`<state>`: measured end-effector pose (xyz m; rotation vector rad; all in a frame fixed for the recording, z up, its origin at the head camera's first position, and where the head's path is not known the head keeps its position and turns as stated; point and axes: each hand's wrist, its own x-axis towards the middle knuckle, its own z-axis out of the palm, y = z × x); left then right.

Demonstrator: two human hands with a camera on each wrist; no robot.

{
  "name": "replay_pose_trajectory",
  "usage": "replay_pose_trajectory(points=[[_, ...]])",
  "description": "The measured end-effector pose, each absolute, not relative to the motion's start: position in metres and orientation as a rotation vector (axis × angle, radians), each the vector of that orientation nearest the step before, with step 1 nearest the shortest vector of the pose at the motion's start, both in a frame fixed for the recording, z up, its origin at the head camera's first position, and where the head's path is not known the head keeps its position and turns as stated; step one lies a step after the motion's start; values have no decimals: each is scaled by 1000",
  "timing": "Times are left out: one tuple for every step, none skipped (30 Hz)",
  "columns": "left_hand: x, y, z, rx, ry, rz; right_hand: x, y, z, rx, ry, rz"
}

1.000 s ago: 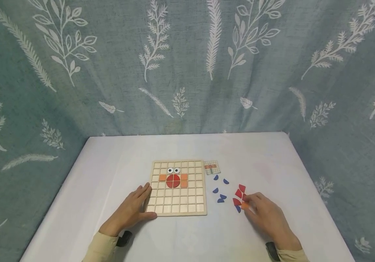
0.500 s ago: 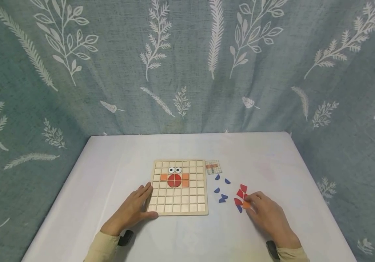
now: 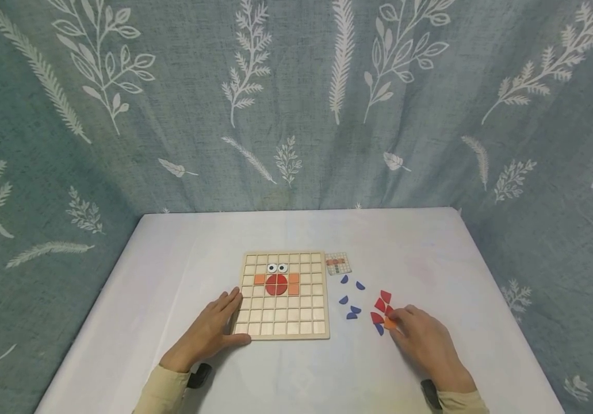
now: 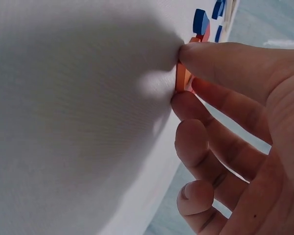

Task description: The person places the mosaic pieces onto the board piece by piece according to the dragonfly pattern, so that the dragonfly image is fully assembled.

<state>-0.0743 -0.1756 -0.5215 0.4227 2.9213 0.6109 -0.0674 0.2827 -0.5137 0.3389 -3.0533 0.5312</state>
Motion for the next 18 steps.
replay_pose_trajectory(points=[[-74,-175,-522,425,2920,616,-67,283,-513,339,-3058,531],[-75,-175,-522,427,2920,620,-67,283,-512,336,-3063,527],[-75,-175,-522,428,2918,621,-67,283,-511,331,-3070,527],[-75,-175,-522,428,2916,625,-68,284,-510,322,-3081,529],[-75,-175,-522,428,2914,625,-68,284,-509,311,-3096,534],[-74,-175,-521,425,2913,629,-68,284,-508,299,-3109,535],[-74,-175,-521,420,2910,627,-67,285,-506,283,-3119,541],[-74,-175,-521,417,2910,625,-67,285,-505,271,-3126,545],[-75,-175,-521,413,2910,621,-67,286,-504,262,-3131,550],[-75,-175,-521,410,2910,619,-67,287,-503,256,-3132,550],[-75,-175,-520,409,2911,617,-67,288,-502,260,-3123,551],[-74,-175,-520,409,2913,619,-67,290,-502,267,-3108,547],[-75,-175,-520,409,2914,616,-67,291,-502,280,-3092,551],[-74,-175,-519,411,2915,617,-67,293,-502,294,-3074,546],[-74,-175,-519,412,2916,616,-67,295,-502,307,-3052,542],[-74,-175,-519,414,2917,617,-66,296,-502,318,-3029,542],[-74,-175,-519,416,2916,621,-66,298,-501,324,-3011,545],[-74,-175,-519,417,2914,625,-66,299,-501,337,-2989,545]])
